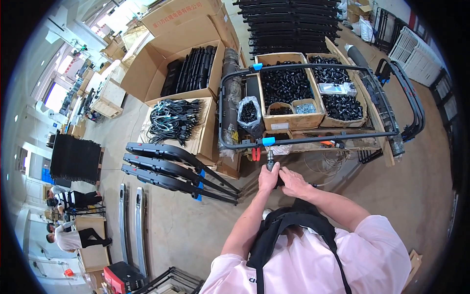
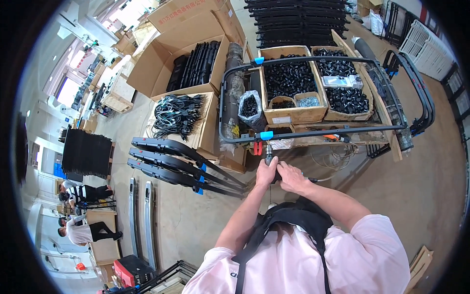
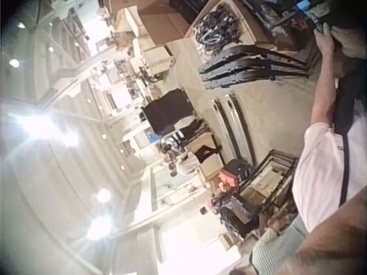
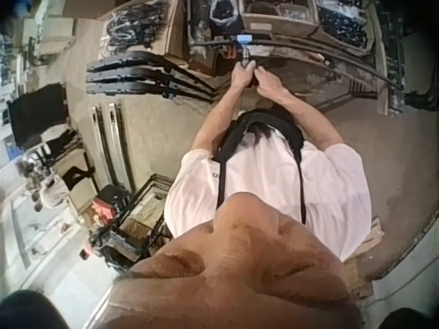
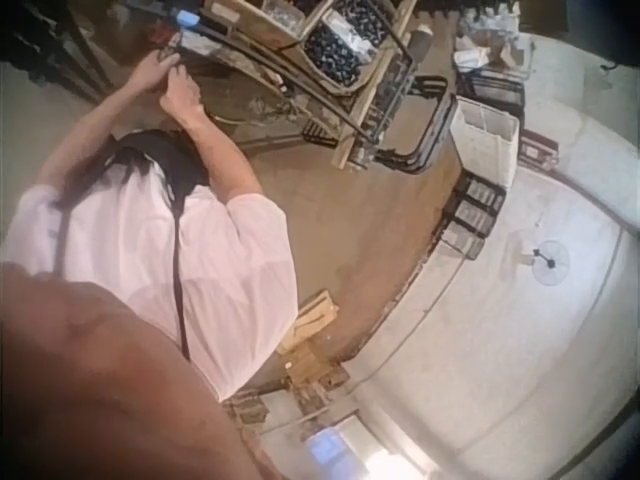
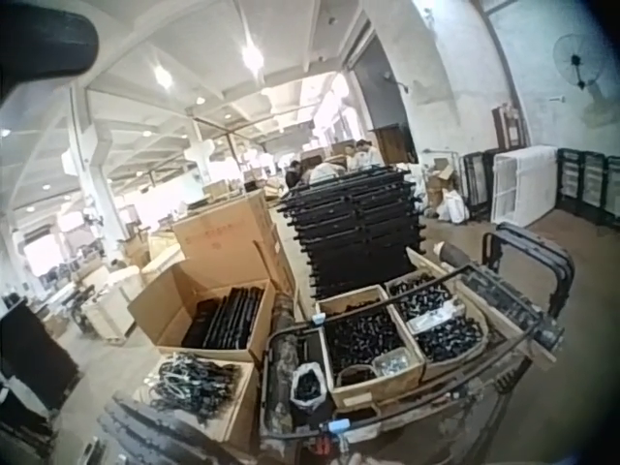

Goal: Assembling metal frames for outdoor equipment using power tools and small components.

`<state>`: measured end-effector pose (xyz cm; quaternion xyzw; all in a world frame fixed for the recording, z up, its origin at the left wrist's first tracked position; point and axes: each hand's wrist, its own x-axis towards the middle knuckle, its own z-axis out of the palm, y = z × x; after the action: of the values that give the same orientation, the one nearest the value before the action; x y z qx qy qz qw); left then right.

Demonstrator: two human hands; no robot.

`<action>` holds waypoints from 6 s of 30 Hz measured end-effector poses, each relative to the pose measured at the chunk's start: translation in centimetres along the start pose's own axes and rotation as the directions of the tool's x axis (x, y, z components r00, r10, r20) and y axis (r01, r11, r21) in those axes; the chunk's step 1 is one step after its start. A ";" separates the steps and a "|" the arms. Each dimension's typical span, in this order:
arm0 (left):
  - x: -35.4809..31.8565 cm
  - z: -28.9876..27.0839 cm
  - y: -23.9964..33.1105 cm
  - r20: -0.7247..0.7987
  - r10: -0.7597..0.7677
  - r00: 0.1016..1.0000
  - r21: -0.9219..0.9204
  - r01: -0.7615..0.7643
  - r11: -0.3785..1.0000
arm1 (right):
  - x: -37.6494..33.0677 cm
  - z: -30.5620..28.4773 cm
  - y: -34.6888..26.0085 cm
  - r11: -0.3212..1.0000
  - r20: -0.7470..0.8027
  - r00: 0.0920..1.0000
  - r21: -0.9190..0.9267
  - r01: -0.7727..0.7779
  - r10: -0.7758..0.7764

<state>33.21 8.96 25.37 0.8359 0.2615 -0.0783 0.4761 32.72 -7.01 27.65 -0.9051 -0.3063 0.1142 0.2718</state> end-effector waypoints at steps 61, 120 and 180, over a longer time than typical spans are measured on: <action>4.5 9.1 19.5 -0.192 0.152 0.970 -0.127 -0.178 0.976 | -11.4 -10.3 49.4 0.658 -0.116 0.655 -0.020 -0.753 0.747; 31.0 -5.0 8.6 -0.401 0.493 0.772 0.741 -0.043 0.670 | 50.6 -4.0 14.9 0.880 0.524 0.821 0.472 -0.060 -0.225; 25.6 -6.4 7.6 -0.198 0.091 0.976 0.711 0.079 0.699 | 36.6 -12.2 10.2 0.581 0.408 0.505 0.082 0.809 -0.761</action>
<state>58.12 20.45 24.82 0.9592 0.2582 -0.0801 0.0831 71.07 3.62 30.58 -0.6372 -0.7380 0.1422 0.1705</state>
